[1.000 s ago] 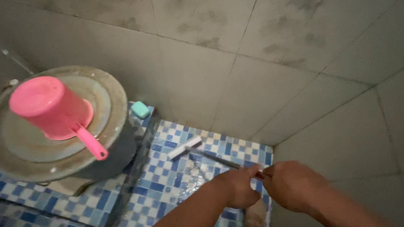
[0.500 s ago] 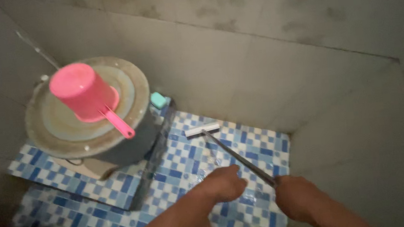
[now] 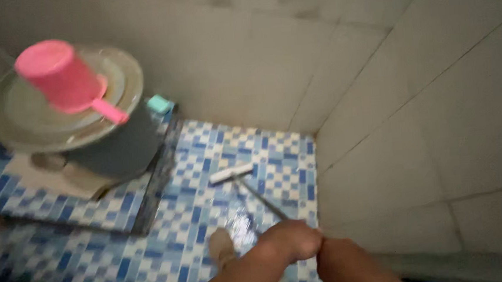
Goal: The person uses a squeegee to push water across a tiled floor in a small room. They repeatedly move the squeegee back and forth to clear water from the surface. The person then picks up a pink cup and scoops water from a bucket.
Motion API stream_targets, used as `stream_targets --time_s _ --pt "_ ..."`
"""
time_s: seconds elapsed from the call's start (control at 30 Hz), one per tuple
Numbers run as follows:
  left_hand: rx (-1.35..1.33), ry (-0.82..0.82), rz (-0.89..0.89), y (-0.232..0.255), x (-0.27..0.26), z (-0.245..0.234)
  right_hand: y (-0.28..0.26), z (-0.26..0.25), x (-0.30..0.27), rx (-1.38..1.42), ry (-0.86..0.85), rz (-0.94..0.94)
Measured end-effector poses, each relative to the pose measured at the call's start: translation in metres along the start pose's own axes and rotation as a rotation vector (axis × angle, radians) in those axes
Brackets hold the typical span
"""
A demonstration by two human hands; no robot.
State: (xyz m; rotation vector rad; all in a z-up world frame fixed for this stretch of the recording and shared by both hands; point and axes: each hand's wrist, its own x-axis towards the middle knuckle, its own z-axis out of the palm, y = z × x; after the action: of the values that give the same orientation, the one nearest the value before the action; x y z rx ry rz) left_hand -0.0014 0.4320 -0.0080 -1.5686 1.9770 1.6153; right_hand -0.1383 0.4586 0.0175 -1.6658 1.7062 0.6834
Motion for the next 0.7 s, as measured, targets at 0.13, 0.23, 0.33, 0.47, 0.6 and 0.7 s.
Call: stream_targets --time_s 0.13,0.23,0.33,0.47,0.6,0.7 --pt "-0.317 -0.156 -0.214 -0.012 -0.034 0.018 -0.004 0.066 -0.002 0.092 0.055 -0.129" --pt "-0.568 -0.177 -0.317 -0.030 -0.050 0.015 -0.018 0.074 0.010 -0.181 0.021 -0.331" --pt "-0.817 -0.177 -0.341 -0.056 -0.060 0.006 -0.053 0.066 0.016 0.049 -0.016 -0.186" --pt "-0.968 -0.165 -0.321 -0.083 -0.060 -0.017 -0.091 0.037 0.035 0.119 -0.052 -0.108" --pt "-1.015 -0.115 -0.349 -0.113 -0.049 -0.074 -0.147 0.017 0.069 0.226 -0.053 -0.073" --pt "-1.042 -0.118 -0.345 -0.136 -0.049 -0.118 -0.187 -0.006 0.094 0.358 -0.099 -0.014"
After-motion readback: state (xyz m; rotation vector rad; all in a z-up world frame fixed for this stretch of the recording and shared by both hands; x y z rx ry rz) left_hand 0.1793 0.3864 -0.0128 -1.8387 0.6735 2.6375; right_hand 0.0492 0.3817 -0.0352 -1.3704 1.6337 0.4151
